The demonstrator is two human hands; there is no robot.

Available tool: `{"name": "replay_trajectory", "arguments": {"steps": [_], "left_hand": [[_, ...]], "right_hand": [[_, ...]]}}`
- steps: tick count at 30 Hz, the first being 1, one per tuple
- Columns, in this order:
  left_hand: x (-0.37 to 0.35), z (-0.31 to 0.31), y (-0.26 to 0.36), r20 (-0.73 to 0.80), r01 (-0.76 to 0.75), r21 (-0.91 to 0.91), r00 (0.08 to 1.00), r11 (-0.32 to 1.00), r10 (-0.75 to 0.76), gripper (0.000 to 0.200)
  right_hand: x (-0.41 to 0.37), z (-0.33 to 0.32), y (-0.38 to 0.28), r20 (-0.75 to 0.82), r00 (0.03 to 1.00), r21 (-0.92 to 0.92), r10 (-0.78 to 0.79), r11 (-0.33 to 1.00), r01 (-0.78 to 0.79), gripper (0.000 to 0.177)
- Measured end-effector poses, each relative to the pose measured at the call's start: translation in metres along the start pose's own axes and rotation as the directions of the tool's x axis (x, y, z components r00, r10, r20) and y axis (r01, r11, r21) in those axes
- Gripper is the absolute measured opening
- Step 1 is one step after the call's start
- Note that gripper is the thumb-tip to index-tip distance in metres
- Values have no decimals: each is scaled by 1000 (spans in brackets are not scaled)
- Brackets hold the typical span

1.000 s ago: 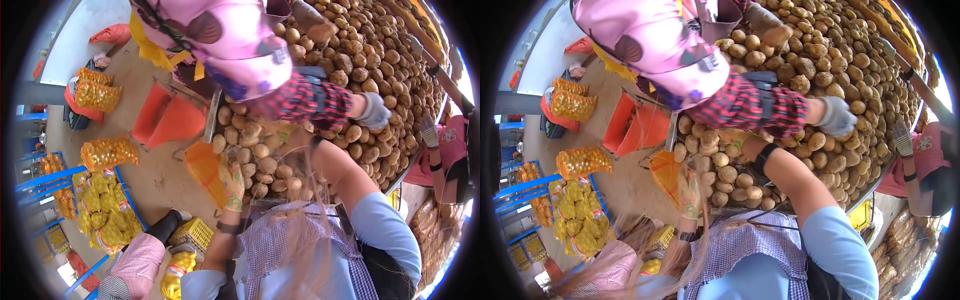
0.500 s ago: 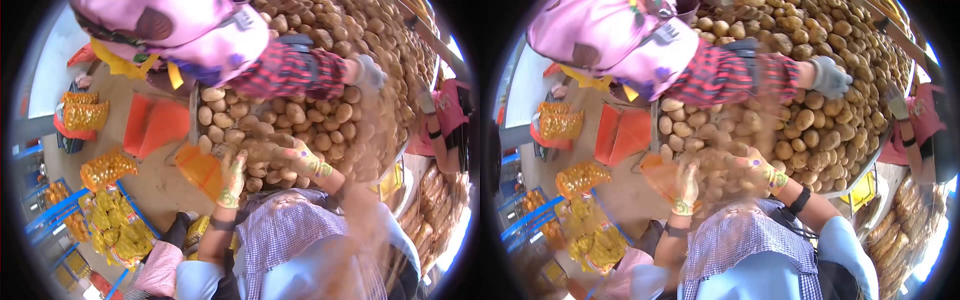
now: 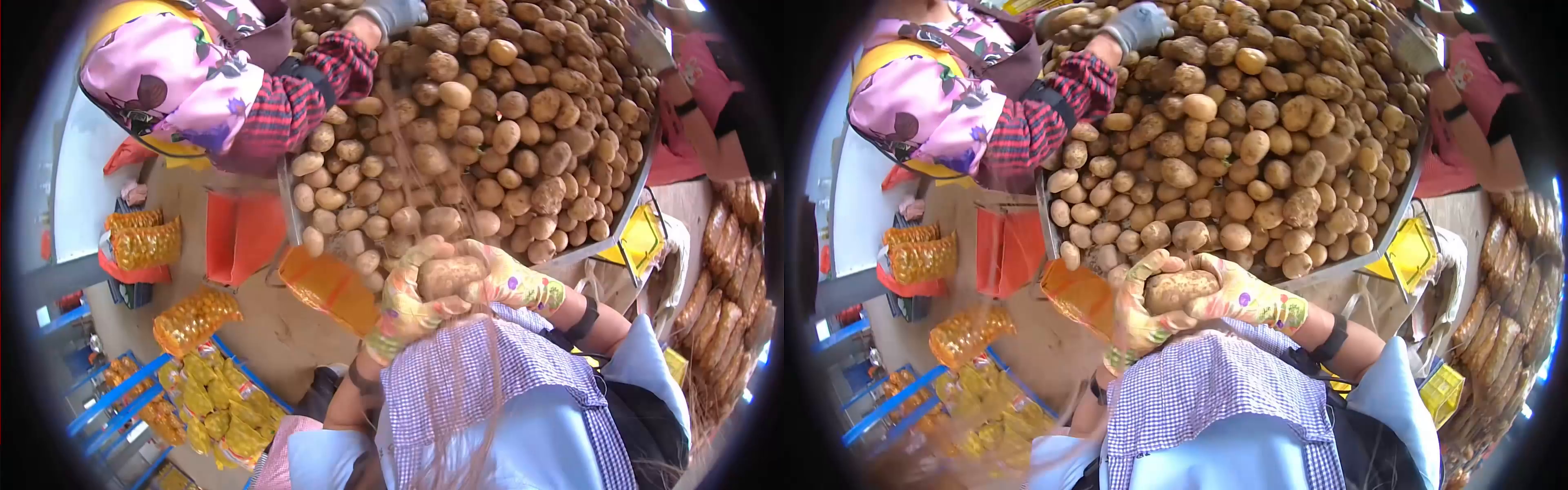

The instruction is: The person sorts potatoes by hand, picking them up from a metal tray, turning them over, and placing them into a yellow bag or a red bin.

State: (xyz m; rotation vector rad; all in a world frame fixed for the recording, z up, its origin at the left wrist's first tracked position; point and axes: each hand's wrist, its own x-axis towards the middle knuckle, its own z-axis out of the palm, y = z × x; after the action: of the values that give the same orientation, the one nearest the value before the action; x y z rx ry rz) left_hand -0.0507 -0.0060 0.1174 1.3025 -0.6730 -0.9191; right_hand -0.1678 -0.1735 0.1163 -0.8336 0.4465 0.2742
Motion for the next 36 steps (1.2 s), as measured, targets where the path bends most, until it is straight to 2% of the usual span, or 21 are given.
{"name": "replay_trajectory", "arguments": {"steps": [1, 3, 5, 7, 9, 13, 15, 16, 17, 20, 21, 22, 23, 24, 25, 26, 29, 31, 33, 35, 36], "left_hand": [[-1, 8, -8, 33, 0, 12, 999, 1000, -1, 73], [-2, 14, -25, 1, 8, -354, 1000, 935, -9, 63], [-4, 17, -25, 53, 13, -323, 999, 946, 5, 50], [3, 27, -14, -165, 168, -374, 956, 912, -243, 47], [1, 24, -18, -328, 111, -411, 908, 905, -260, 47], [-4, 2, -28, -392, 67, -766, 739, 639, -548, 50], [-36, -12, -38, -243, 156, -766, 829, 624, -505, 34], [-64, -35, -85, -288, 204, -753, 752, 625, -593, 31], [-68, -40, -70, -243, 157, -820, 776, 550, -583, 26], [-108, -97, -136, -477, 2, -766, 668, 643, -571, 31], [-121, -124, -160, -365, -94, -810, 853, 578, -373, 27], [-131, -137, -172, -258, -168, -853, 959, 494, -119, 24], [-133, -134, -161, -291, -200, -849, 950, 489, -116, 24], [-133, -132, -149, -511, -56, -601, 794, 797, -330, 28], [-129, -131, -142, -737, 233, -322, 547, 918, -397, 32], [-120, -127, -154, -858, 250, -94, 471, 964, -206, 39], [-100, -115, -158, -784, 264, -304, 476, 915, -398, 58], [-80, -106, -145, -727, 269, -399, 490, 876, -482, 69], [-65, -95, -127, -555, 51, -648, 652, 760, -516, 59], [-60, -96, -126, -568, 101, -622, 625, 776, -536, 68], [-59, -100, -128, -529, 104, -684, 610, 722, -590, 69]], "right_hand": [[-9, -3, 7, -15, 1000, 16, -27, 999, 28, 78], [-15, -9, 21, -19, 991, -267, -133, 956, 123, 79], [-19, -2, 29, -64, 976, -213, -208, 958, 190, 78], [-22, 2, 30, -79, 966, -240, -245, 946, 220, 74], [-22, 13, 28, -111, 963, -318, -244, 927, 199, 74], [5, 31, 54, -184, 941, -538, -282, 831, 144, 79], [25, 25, 81, 258, 769, -660, -585, 475, 582, 83], [16, 34, 61, 387, 816, -653, -429, 497, 571, 77], [24, 32, 59, 400, 816, -650, -416, 499, 573, 77], [64, 15, 64, 311, 818, -827, -485, 286, 484, 62], [77, -8, 69, 205, 821, -973, -532, -24, 228, 71], [77, 0, 40, -50, 856, -998, -515, 61, -21, 82], [91, -12, 55, -134, 798, -983, -588, -22, -182, 87], [101, -24, 68, -132, 855, -987, -502, -11, -159, 89], [107, -26, 73, -133, 900, -990, -415, 4, -144, 90], [108, -11, 71, -94, 911, -995, -402, 11, -98, 90], [105, 23, 80, 106, 933, -994, -344, -48, 95, 91], [101, 35, 93, 302, 906, -908, -298, 199, 368, 83], [95, 47, 94, 454, 884, -786, -116, 415, 458, 76], [104, 25, 96, 536, 832, -767, -143, 331, 550, 69], [110, 12, 87, 438, 844, -862, -310, 123, 492, 72]]}}
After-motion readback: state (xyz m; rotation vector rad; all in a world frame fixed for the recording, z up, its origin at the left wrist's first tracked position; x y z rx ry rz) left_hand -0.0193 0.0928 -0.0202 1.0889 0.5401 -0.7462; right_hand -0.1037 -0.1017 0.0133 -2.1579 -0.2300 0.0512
